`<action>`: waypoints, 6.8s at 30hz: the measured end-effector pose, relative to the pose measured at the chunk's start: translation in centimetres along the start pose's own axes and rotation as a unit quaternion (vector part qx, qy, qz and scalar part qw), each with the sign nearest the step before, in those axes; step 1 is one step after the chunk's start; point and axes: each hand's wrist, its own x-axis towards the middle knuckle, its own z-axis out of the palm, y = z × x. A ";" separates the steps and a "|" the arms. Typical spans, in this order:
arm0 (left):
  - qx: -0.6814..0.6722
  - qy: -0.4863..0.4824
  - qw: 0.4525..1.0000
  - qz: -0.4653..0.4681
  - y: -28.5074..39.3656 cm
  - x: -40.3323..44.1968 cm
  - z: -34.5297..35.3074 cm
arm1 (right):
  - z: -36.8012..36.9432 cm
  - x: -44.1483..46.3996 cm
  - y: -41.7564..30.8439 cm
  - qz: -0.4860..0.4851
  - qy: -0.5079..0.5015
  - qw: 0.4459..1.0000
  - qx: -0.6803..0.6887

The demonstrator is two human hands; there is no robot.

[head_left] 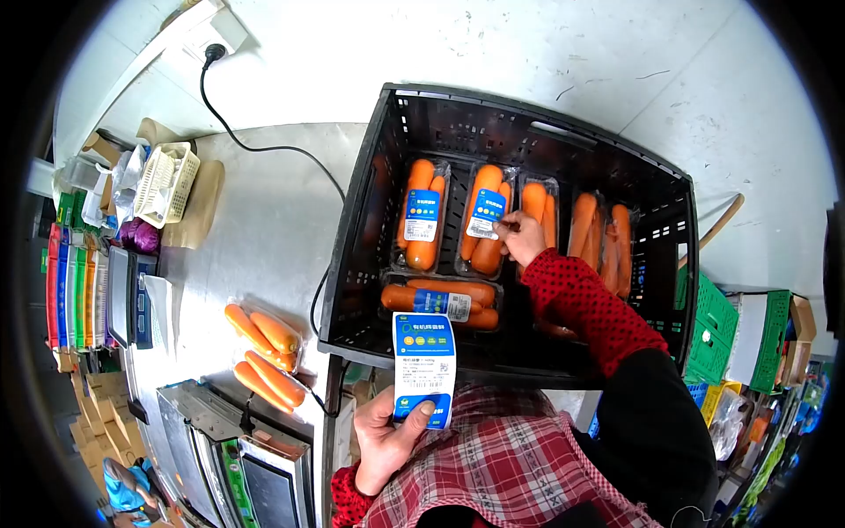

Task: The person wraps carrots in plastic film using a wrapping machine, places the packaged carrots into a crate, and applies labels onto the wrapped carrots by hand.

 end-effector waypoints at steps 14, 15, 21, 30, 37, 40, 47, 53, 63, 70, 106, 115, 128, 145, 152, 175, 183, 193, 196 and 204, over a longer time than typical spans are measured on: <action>0.077 -0.019 0.991 0.111 0.8 0.9 -0.2 | -0.3 -1.1 -1.3 -0.213 -0.060 0.933 -0.284; 0.070 -0.022 0.994 0.086 0.5 0.8 -0.5 | 0.2 -0.8 -1.2 -0.254 -0.093 0.918 -0.291; 0.067 -0.075 0.989 0.106 0.0 2.2 -0.3 | -2.8 -10.1 -15.3 -0.196 -0.427 0.875 0.118; 0.082 -0.031 0.989 0.121 1.4 4.8 3.3 | -4.9 -15.4 -15.1 -0.354 -0.285 0.890 0.044; 0.170 -0.109 0.978 0.056 0.2 3.8 5.2 | -13.8 -5.5 -14.8 -0.144 -0.072 0.984 0.082; 0.133 -0.123 0.982 0.053 0.5 4.6 5.1 | -13.8 1.8 -4.4 -0.134 -0.154 0.979 -0.012; 0.178 -0.130 0.969 0.116 2.0 5.8 4.5 | -10.5 1.6 0.3 -0.170 -0.004 0.908 -0.383; 0.181 -0.173 0.964 0.091 1.9 6.7 5.2 | -9.7 -9.8 -11.7 -0.106 -0.342 0.922 0.147; 0.255 -0.154 0.925 0.235 1.5 7.4 7.6 | -11.0 -13.4 -11.6 -0.235 -0.311 0.919 0.056; 0.097 -0.108 0.975 0.166 0.8 7.5 8.8 | -9.5 -15.6 -11.5 -0.337 -0.174 0.925 0.019; 0.134 -0.149 0.948 0.248 1.6 9.4 9.0 | -11.0 -15.2 -11.6 -0.194 -0.227 0.950 0.086; 0.184 -0.210 0.950 0.140 0.1 6.3 11.9 | -24.2 -8.0 -12.2 -0.084 0.094 0.991 0.048; 0.112 -0.199 0.957 0.180 0.4 6.7 9.9 | -25.0 -1.4 4.8 0.063 0.131 0.854 -0.500; 0.263 -0.070 0.915 0.298 1.4 6.6 8.3 | -12.4 -14.6 -12.2 -0.104 -0.293 0.934 0.178; 0.072 -0.123 0.985 0.099 0.7 5.2 9.5 | -12.3 -16.6 -14.7 -0.287 -0.135 0.947 -0.044; 0.091 -0.171 0.974 0.117 -1.4 1.4 3.3 | -15.2 -10.5 -1.3 -0.204 -0.213 0.806 -0.513; 0.128 0.002 0.970 0.207 -0.5 -0.8 1.8 | -4.3 -15.9 -16.5 -0.309 -0.421 0.852 -0.025; 0.148 0.169 0.952 0.207 -3.0 -4.8 -2.0 | 4.9 -17.5 -21.1 -0.287 -0.574 0.764 -0.058; 0.184 0.174 0.946 0.203 -3.7 -6.1 -3.2 | 8.4 -18.1 -23.1 -0.376 -0.589 0.710 -0.086; 0.032 0.367 0.922 0.123 -6.9 -7.2 -4.4 | 13.4 -20.2 -21.3 -0.265 -0.655 0.704 -0.072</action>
